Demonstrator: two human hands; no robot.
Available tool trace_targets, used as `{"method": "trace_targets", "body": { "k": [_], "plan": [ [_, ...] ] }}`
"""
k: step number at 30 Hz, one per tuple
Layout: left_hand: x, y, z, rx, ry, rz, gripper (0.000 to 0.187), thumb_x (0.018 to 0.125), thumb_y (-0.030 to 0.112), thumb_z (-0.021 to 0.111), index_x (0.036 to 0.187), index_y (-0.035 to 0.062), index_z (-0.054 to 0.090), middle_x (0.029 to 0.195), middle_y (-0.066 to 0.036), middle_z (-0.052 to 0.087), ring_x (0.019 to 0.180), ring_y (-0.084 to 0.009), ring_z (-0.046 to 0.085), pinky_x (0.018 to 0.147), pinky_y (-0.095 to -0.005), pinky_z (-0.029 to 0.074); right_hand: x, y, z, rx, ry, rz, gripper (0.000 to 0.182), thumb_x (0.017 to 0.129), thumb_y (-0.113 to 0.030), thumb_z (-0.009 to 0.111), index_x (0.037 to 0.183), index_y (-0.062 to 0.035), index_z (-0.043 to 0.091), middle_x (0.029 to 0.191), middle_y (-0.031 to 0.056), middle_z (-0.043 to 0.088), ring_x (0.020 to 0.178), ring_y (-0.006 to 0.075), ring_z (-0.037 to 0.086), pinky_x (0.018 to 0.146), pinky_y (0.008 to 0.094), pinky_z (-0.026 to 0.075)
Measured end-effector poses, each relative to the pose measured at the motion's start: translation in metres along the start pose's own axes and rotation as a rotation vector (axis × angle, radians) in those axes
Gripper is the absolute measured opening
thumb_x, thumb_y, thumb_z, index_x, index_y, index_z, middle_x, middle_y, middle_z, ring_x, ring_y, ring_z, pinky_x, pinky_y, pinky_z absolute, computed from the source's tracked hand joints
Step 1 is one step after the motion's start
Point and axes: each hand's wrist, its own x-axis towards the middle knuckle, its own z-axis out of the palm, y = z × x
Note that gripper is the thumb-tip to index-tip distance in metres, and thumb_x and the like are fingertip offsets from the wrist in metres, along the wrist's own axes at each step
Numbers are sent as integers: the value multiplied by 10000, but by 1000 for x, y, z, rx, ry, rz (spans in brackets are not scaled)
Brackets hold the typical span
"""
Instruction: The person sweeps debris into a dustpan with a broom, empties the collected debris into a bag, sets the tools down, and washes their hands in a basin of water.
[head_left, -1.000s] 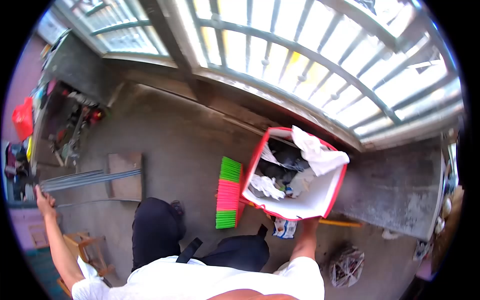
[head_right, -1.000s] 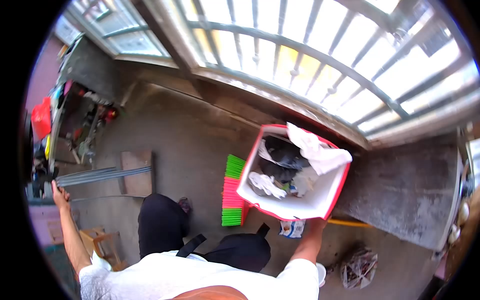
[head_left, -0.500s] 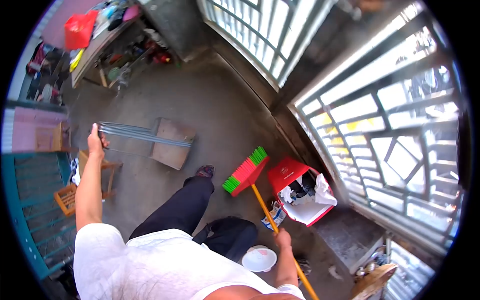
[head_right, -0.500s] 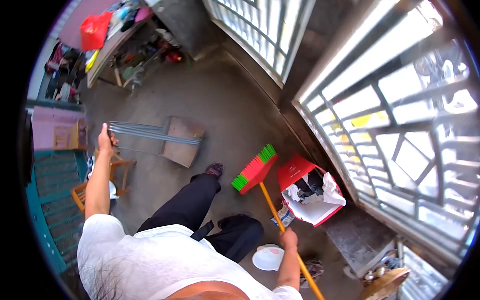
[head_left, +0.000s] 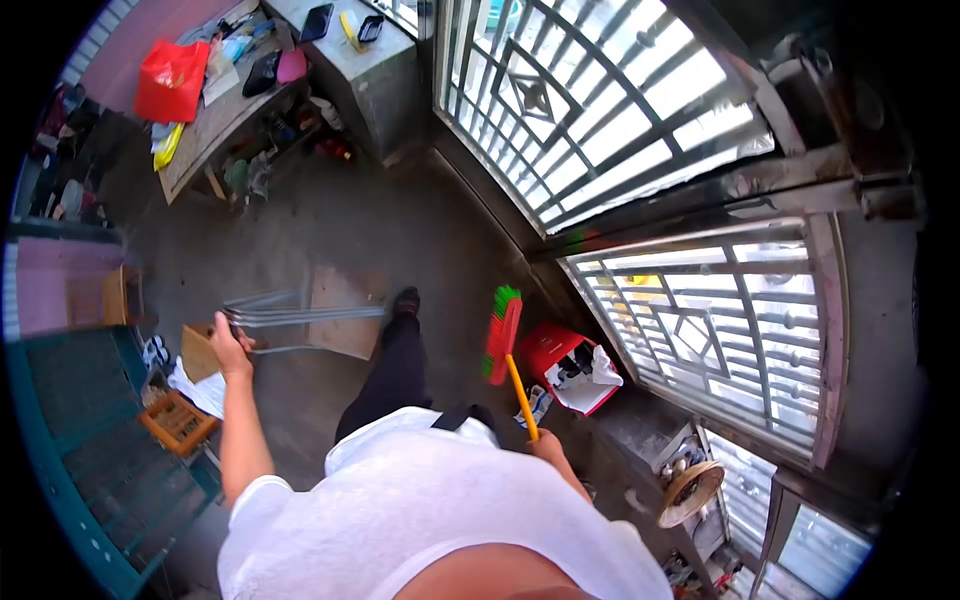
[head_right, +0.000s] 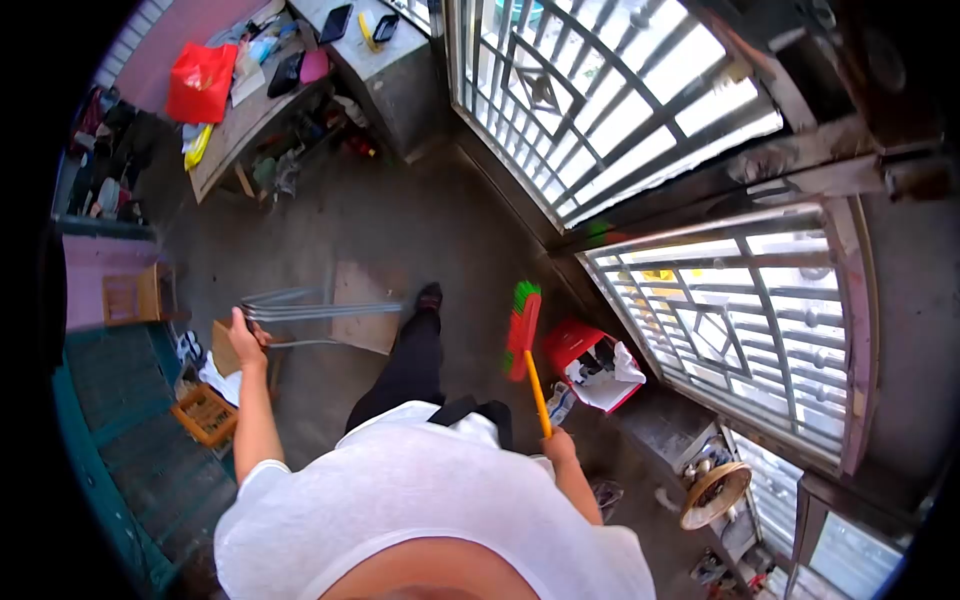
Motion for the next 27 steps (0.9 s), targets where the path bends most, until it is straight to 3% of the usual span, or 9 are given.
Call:
{"method": "trace_targets", "body": {
  "k": [1, 3, 14, 21, 22, 23, 25, 26, 27],
  "plan": [
    [8, 4, 7, -12, -10, -71, 411, 843, 434, 420, 614, 92, 428, 460, -3, 375, 322, -104, 351, 332, -235, 343, -13, -29, -15, 88, -78, 141, 393, 666, -160, 578, 1031, -20, 542, 913, 175, 600, 885, 296, 569, 783, 362, 437],
    [18, 11, 14, 14, -51, -68, 373, 860, 392, 413, 667, 80, 478, 488, 3, 394, 339, -93, 372, 330, -218, 334, -18, -23, 3, 191, 52, 102, 367, 688, -146, 571, 1025, -4, 538, 875, 158, 608, 821, 268, 587, 740, 342, 449],
    [70, 66, 66, 420, -373, 285, 421, 864, 324, 423, 608, 7, 527, 474, -2, 450, 377, -86, 414, 365, -234, 332, -81, -106, -24, 430, 126, 311, 360, 693, -142, 577, 1024, -3, 542, 874, 154, 607, 812, 253, 585, 735, 332, 448],
    [86, 100, 118, 300, -613, 435, 382, 873, 266, 434, 585, 24, 496, 482, 14, 436, 396, -59, 397, 369, -211, 300, -90, -111, -20, 513, 170, 374, 355, 697, -139, 580, 1023, -3, 545, 874, 151, 606, 806, 243, 584, 732, 326, 448],
    [100, 93, 126, 416, -611, 854, 150, 804, 146, 493, 725, 29, 545, 536, -57, 482, 442, -167, 454, 403, -278, 358, -91, -111, -20, 526, 175, 383, 355, 697, -139, 581, 1023, -3, 546, 874, 150, 606, 805, 242, 584, 732, 325, 448],
    [112, 86, 134, 527, -585, 1271, 137, 735, 25, 551, 865, 34, 594, 589, -128, 528, 488, -276, 510, 437, -344, 416, -90, -112, -21, 539, 180, 391, 354, 698, -138, 582, 1023, -3, 546, 874, 150, 606, 805, 241, 583, 731, 325, 448],
    [95, 112, 157, 482, -658, 1278, 159, 743, 7, 541, 894, 29, 588, 573, -121, 505, 468, -263, 486, 418, -332, 395, -89, -114, -21, 561, 191, 411, 353, 699, -137, 583, 1022, -3, 547, 873, 149, 606, 803, 238, 583, 730, 323, 448],
    [80, 127, 172, 339, -752, 854, 131, 810, 119, 486, 741, 21, 541, 529, -53, 472, 438, -158, 444, 395, -271, 347, -90, -115, -21, 576, 190, 424, 352, 699, -137, 583, 1022, -3, 547, 873, 149, 606, 802, 237, 583, 730, 322, 448],
    [72, 138, 184, 204, -815, 420, 366, 876, 231, 430, 589, 14, 495, 485, 15, 439, 408, -54, 403, 373, -211, 298, -89, -117, -20, 590, 191, 434, 351, 699, -137, 584, 1022, -3, 548, 873, 148, 606, 801, 235, 583, 730, 321, 448]
  ]
}}
